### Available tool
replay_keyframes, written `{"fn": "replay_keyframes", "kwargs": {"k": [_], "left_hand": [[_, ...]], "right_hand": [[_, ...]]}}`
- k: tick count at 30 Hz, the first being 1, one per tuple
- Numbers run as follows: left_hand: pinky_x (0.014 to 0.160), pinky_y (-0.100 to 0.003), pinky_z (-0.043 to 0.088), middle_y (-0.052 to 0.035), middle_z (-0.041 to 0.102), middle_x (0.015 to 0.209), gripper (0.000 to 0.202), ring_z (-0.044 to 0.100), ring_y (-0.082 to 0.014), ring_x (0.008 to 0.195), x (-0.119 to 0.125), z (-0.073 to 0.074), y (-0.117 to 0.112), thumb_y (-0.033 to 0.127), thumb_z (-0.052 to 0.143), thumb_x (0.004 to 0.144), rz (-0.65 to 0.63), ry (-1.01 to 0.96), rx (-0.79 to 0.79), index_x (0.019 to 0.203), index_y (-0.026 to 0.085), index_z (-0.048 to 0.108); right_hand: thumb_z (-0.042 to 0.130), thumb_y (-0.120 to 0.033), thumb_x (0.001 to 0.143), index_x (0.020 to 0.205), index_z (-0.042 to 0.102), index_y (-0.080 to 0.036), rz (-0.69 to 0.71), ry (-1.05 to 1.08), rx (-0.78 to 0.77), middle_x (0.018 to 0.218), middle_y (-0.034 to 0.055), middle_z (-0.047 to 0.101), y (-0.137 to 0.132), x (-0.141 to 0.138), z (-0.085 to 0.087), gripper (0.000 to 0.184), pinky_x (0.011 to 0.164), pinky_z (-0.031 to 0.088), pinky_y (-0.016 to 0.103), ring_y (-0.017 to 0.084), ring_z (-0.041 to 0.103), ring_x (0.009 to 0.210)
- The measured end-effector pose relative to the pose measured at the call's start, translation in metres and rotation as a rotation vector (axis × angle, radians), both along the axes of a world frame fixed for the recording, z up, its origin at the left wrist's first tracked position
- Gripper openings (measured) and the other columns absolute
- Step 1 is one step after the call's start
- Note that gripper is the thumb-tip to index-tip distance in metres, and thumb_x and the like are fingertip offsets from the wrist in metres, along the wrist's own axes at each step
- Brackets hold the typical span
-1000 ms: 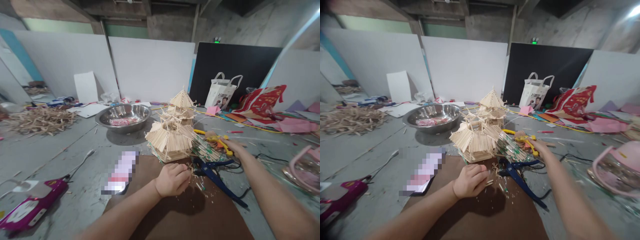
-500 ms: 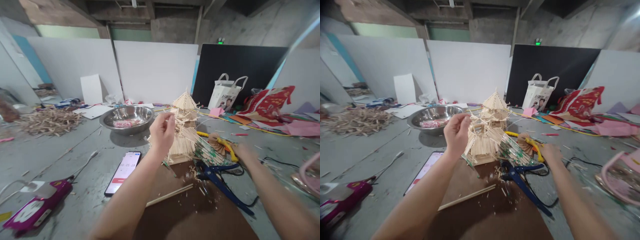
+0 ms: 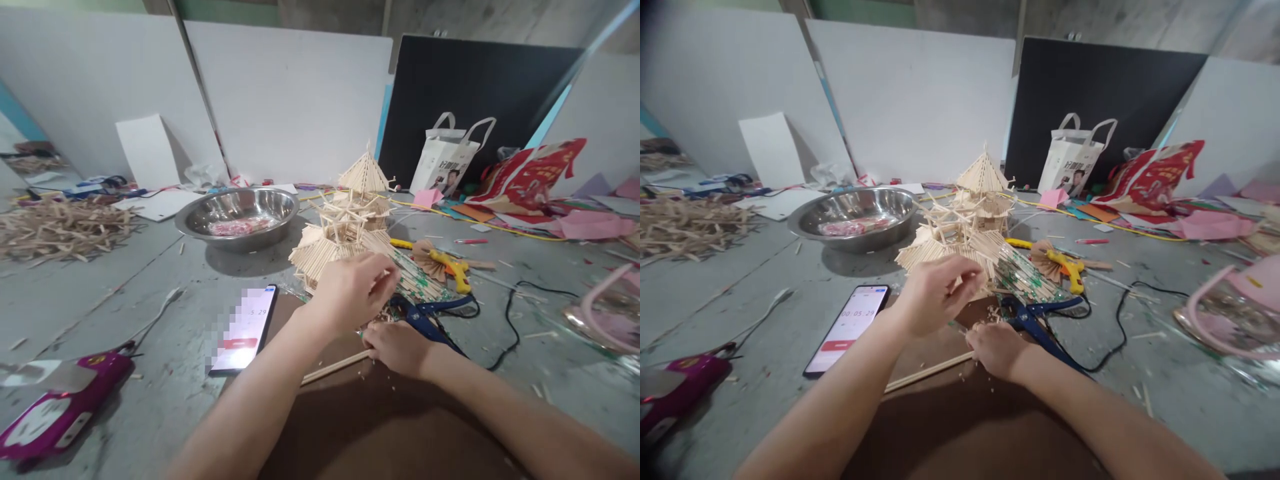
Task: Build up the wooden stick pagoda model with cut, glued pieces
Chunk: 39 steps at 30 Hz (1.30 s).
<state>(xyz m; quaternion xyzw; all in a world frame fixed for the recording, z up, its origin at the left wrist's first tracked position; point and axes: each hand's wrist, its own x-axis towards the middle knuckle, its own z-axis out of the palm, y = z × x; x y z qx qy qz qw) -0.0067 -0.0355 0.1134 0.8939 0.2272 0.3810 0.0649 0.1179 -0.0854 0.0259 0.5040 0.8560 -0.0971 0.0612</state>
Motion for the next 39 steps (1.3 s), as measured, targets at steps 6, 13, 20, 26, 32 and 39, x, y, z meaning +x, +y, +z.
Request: {"fn": "replay_keyframes", "kwargs": {"k": [6, 13, 20, 26, 32, 39], "left_hand": [[0.049, -0.022, 0.037, -0.0016, 0.061, 0.066, 0.021, 0.054, -0.0130, 0.059, 0.010, -0.009, -0.009, 0.031, 0.044, 0.078, 0.017, 0.427, -0.045, 0.071, 0.017, 0.057], [0.066, -0.032, 0.043, -0.0058, 0.062, 0.076, 0.015, 0.057, -0.0205, 0.076, 0.022, -0.037, -0.002, 0.023, 0.043, 0.078, 0.027, 0.524, 0.068, 0.076, 0.014, 0.055], [0.053, -0.023, 0.039, -0.0028, 0.061, 0.070, 0.019, 0.056, -0.0131, 0.061, 0.028, -0.045, 0.005, 0.019, 0.035, 0.082, 0.064, 0.417, -0.212, 0.080, 0.016, 0.054], [0.048, -0.020, 0.034, -0.0002, 0.056, 0.060, 0.023, 0.047, -0.0088, 0.052, 0.032, -0.035, 0.003, 0.024, 0.037, 0.083, 0.047, 0.171, -0.406, 0.073, 0.015, 0.055], [0.046, -0.019, 0.033, 0.0022, 0.051, 0.056, 0.019, 0.043, -0.0071, 0.049, 0.034, -0.033, 0.002, 0.026, 0.042, 0.080, 0.001, -0.007, -0.586, 0.079, 0.015, 0.058], [0.036, -0.016, 0.023, 0.0053, 0.044, 0.049, 0.026, 0.031, -0.0037, 0.038, 0.035, -0.035, 0.004, 0.037, 0.042, 0.080, -0.125, -0.191, -1.004, 0.086, 0.015, 0.055]], "right_hand": [[0.039, -0.021, 0.078, 0.079, 0.056, -0.017, -0.098, -0.001, -0.034, 0.081, 0.0082, 0.064, 0.003, 0.020, 0.002, 0.018, 0.057, 0.036, 0.025, 0.019, 0.059, 0.075], [0.035, -0.028, 0.083, 0.078, 0.050, -0.018, -0.284, 0.252, 0.170, 0.079, 0.0046, 0.059, -0.002, 0.067, 0.038, 0.018, 0.063, 0.035, 0.025, 0.015, 0.052, 0.072], [0.041, -0.046, 0.077, 0.086, 0.047, -0.021, -0.596, 0.425, 0.291, 0.079, 0.0020, 0.058, -0.004, 0.096, 0.028, 0.027, 0.059, 0.035, 0.024, 0.015, 0.052, 0.069], [0.057, -0.039, 0.062, 0.065, 0.056, -0.021, -0.558, -0.076, -0.052, 0.073, 0.0044, 0.064, -0.007, 0.107, 0.014, 0.018, 0.051, 0.028, 0.026, 0.021, 0.057, 0.068], [0.048, -0.032, 0.066, 0.067, 0.057, -0.020, -0.590, -0.061, -0.006, 0.075, 0.0065, 0.063, -0.004, 0.106, 0.009, 0.015, 0.052, 0.030, 0.026, 0.020, 0.056, 0.069], [0.054, -0.036, 0.064, 0.082, 0.052, -0.021, -0.793, 0.422, 0.092, 0.078, 0.0021, 0.062, 0.001, 0.138, 0.013, 0.023, 0.056, 0.035, 0.024, 0.017, 0.055, 0.067]]}}
